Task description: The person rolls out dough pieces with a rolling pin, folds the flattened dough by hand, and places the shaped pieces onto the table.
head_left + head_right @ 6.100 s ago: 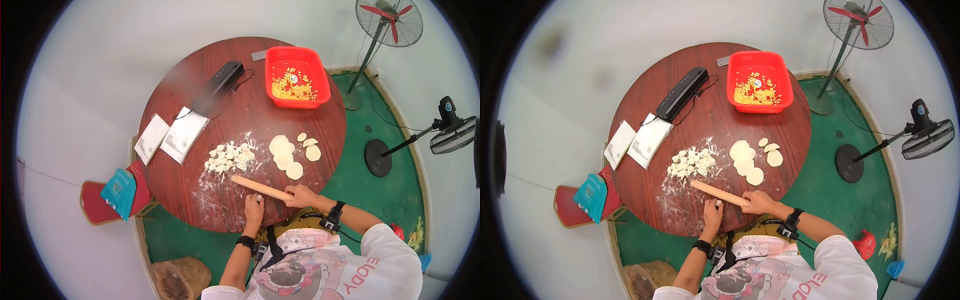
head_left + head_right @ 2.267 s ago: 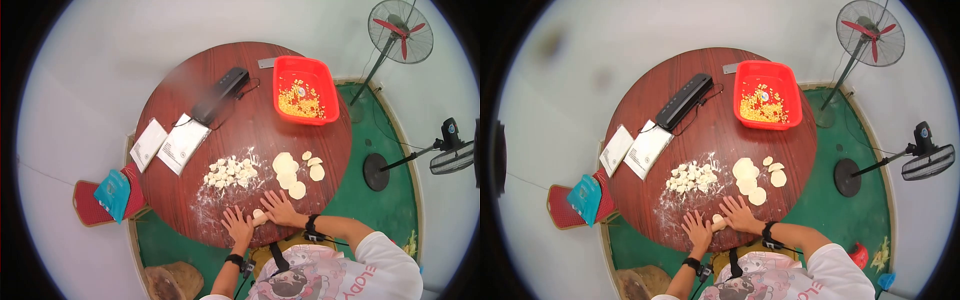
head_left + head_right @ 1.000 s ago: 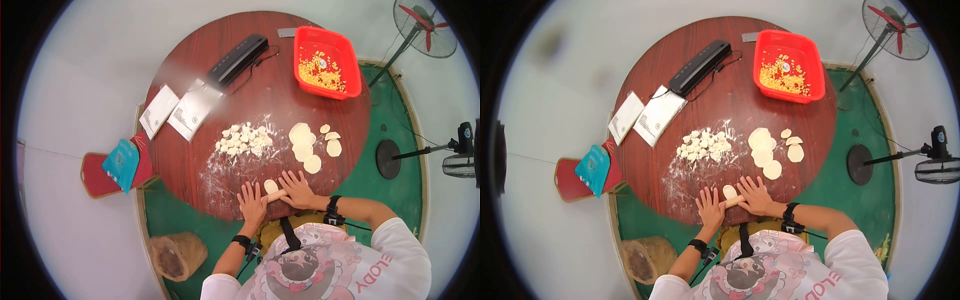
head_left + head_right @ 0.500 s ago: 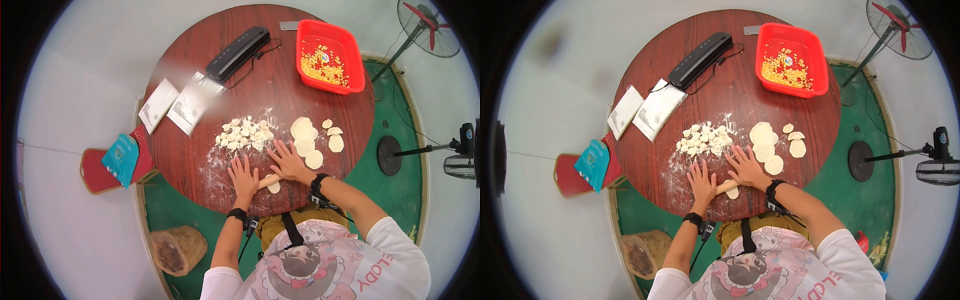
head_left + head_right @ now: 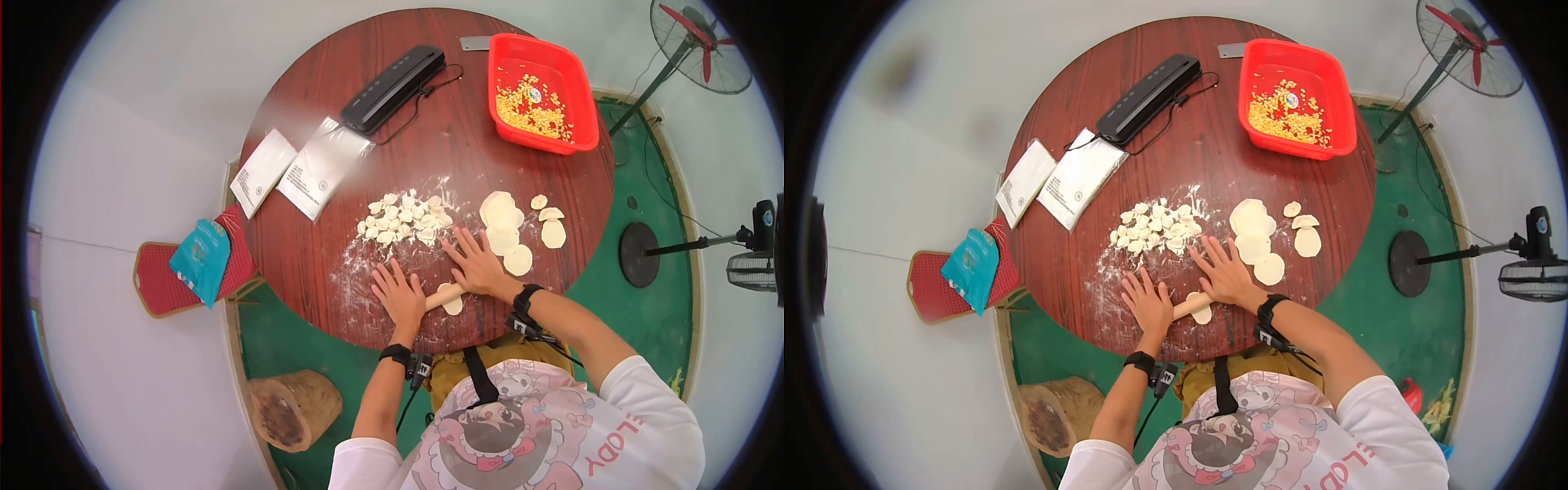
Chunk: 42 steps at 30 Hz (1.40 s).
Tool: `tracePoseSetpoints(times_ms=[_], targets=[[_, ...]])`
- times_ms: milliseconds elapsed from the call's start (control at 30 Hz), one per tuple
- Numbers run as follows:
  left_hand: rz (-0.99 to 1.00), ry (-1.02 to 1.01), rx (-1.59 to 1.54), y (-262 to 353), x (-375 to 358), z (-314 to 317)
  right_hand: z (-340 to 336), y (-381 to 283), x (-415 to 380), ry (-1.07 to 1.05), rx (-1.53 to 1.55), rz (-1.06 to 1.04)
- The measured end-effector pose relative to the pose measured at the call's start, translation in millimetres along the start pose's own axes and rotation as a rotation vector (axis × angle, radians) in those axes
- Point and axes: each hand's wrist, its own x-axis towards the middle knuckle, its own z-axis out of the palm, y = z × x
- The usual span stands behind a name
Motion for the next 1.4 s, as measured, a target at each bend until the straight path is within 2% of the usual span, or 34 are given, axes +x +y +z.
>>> tracePoseSetpoints(times_ms=[233,300,633,733,800,933,967,1100,1300,1400], targets=[[0.106,-0.02,-0.035,-3,-19,-2,1,-6,-12,0.044,0.012,-0.01],[0.132,0.079,-0.093,-4,-14,1,1,-3,-4,0.069,0.012,-0.016],[0.156,0.203,-0.224,-15,28,6,5,2,28,0.133,-0.032,0.069],[0.175,0.18,-0.213,-13,21,2,5,0,15,0.12,-0.113,-0.004],[0.173,0.095,-0.244,-9,3,-4,3,-7,-6,0.064,-0.019,-0.086],[0.229,0.037,-0.035,-4,-42,-4,6,-19,-49,0.017,0.048,-0.058],[0.23,-0.026,-0.047,-3,-52,-6,5,-21,-59,-0.063,0.025,-0.056],[0.298,-0.14,0.026,-5,-85,-11,-4,-28,-90,-0.123,0.046,-0.115],[0.38,-0.213,-0.068,-9,-101,-16,-11,-24,-106,-0.263,-0.015,-0.23],[0.334,-0.276,-0.113,-9,-91,-19,10,-12,-98,-0.147,-0.029,-0.204]])
